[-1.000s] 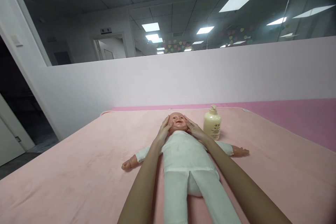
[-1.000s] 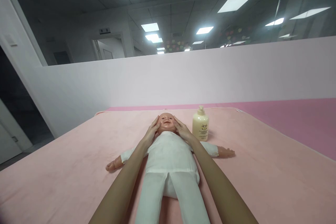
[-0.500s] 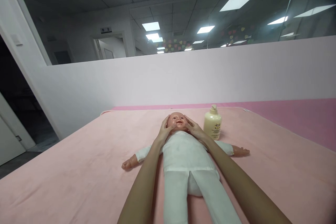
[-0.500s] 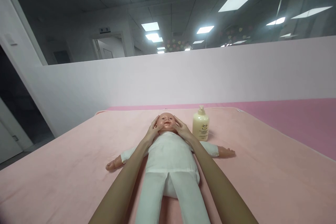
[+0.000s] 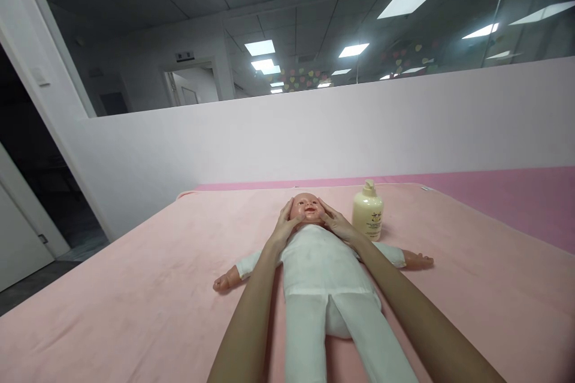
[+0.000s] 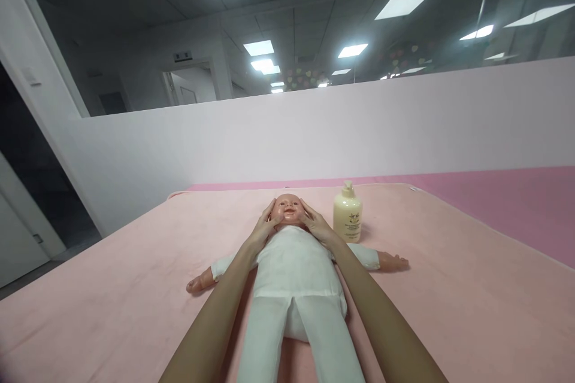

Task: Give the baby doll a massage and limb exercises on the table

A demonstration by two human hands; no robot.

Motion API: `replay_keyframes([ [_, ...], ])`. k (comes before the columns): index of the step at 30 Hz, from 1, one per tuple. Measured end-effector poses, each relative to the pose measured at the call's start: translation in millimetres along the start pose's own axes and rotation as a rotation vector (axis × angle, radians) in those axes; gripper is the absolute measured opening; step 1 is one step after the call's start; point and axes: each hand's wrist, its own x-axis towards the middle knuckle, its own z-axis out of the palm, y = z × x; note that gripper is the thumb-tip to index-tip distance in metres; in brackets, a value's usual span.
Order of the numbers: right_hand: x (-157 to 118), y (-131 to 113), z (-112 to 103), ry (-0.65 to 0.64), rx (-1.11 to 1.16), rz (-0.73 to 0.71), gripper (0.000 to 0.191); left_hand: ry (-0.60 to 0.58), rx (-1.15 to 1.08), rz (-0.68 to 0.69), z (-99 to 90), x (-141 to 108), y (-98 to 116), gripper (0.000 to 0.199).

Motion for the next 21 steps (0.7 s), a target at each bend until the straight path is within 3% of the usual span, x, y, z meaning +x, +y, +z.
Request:
replay_keyframes([
  [7, 2, 3, -2, 0.015, 0.011, 0.020, 0.073, -0.024, -0.049, -0.057, 1.7, 0, 2, 0.082],
  [14, -2, -3, 4, 0.018, 0.160, 0.073, 0.072, 0.014, -0.162, -0.141, 5.9, -3, 7, 0.072],
  [21, 7, 8, 0, 0.014, 0.231, 0.050, 0.064, 0.061, -0.223, -0.181, 10.3, -6, 12, 0.065],
])
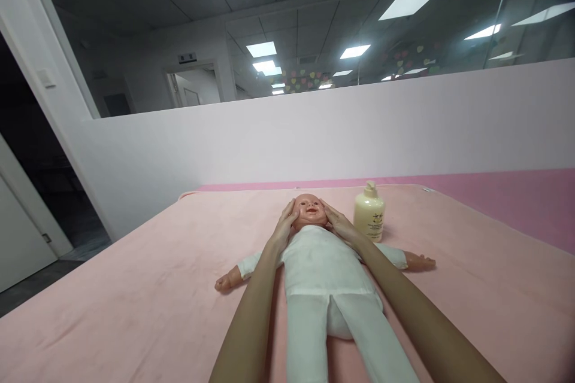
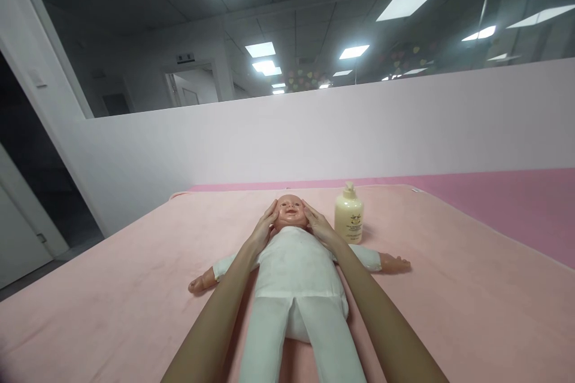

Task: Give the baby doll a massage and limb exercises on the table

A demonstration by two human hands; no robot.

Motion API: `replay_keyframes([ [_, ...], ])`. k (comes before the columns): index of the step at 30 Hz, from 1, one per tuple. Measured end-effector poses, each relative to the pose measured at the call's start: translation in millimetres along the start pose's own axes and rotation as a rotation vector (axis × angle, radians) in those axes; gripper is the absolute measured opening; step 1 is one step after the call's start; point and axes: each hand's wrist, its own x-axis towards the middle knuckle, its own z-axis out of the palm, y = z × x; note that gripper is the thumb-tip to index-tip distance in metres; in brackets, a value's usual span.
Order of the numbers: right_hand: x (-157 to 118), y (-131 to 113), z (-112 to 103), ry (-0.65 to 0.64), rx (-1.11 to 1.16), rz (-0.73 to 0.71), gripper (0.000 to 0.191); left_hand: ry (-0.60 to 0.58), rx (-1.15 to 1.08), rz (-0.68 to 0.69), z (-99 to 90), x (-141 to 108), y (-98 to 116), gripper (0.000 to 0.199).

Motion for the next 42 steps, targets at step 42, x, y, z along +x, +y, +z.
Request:
replay_keyframes([
  [42, 1, -1, 0, -0.023, -0.185, -0.056, 0.075, 0.027, 0.243, 0.266, -8.0, 11, -9, 0.067],
])
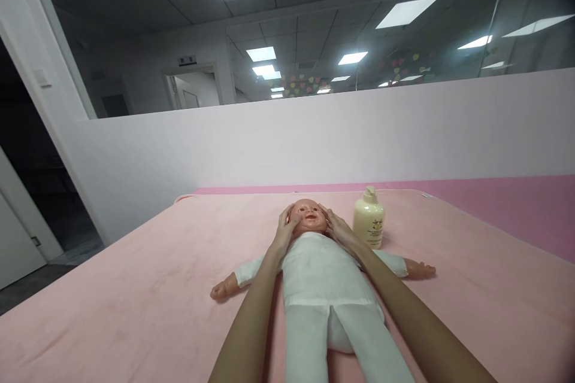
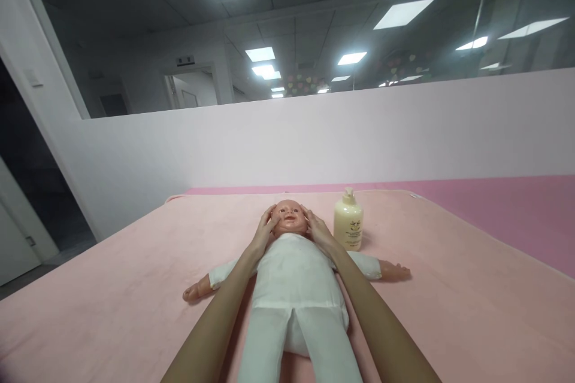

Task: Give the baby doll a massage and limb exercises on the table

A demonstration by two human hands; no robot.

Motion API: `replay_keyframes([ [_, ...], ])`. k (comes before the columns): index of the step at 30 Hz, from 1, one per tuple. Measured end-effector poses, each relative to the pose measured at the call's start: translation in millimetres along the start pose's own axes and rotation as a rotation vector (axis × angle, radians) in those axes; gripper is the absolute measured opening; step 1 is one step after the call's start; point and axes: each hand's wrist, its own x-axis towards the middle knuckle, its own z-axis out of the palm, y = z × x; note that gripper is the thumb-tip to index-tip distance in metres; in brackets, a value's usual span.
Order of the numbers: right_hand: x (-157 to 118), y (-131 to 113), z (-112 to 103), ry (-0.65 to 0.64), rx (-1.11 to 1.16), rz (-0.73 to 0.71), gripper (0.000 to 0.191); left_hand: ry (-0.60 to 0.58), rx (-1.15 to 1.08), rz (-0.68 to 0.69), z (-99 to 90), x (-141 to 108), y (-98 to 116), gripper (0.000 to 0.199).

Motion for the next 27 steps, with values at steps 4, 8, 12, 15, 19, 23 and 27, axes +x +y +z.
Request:
replay_keyframes([
  [4, -3, -6, 3, 0.020, -0.151, -0.036, 0.086, 0.041, 0.198, 0.096, 4.7, -5, 4, 0.083],
  [8, -9, -15, 5, 0.000, -0.232, -0.035, 0.096, 0.039, 0.206, 0.049, 5.1, -6, 13, 0.081],
  [12, -9, -17, 4, -0.003, -0.184, -0.011, 0.094, 0.003, 0.166, 0.048, -1.2, 0, 12, 0.080],
  [15, -7, -15, 2, -0.036, -0.114, 0.016, 0.091, -0.029, 0.108, 0.043, -6.6, 5, 5, 0.078],
  [19, -6, -12, 0, -0.060, -0.043, 0.071, 0.086, -0.048, 0.047, 0.049, -10.6, 8, -4, 0.074],
  [23, -3, -8, -1, -0.091, 0.074, 0.087, 0.081, -0.092, -0.099, -0.033, -10.5, 8, -4, 0.074],
  [27, 1, -4, 0, -0.022, 0.137, 0.042, 0.073, -0.112, -0.215, -0.195, -9.5, 5, 6, 0.070],
])
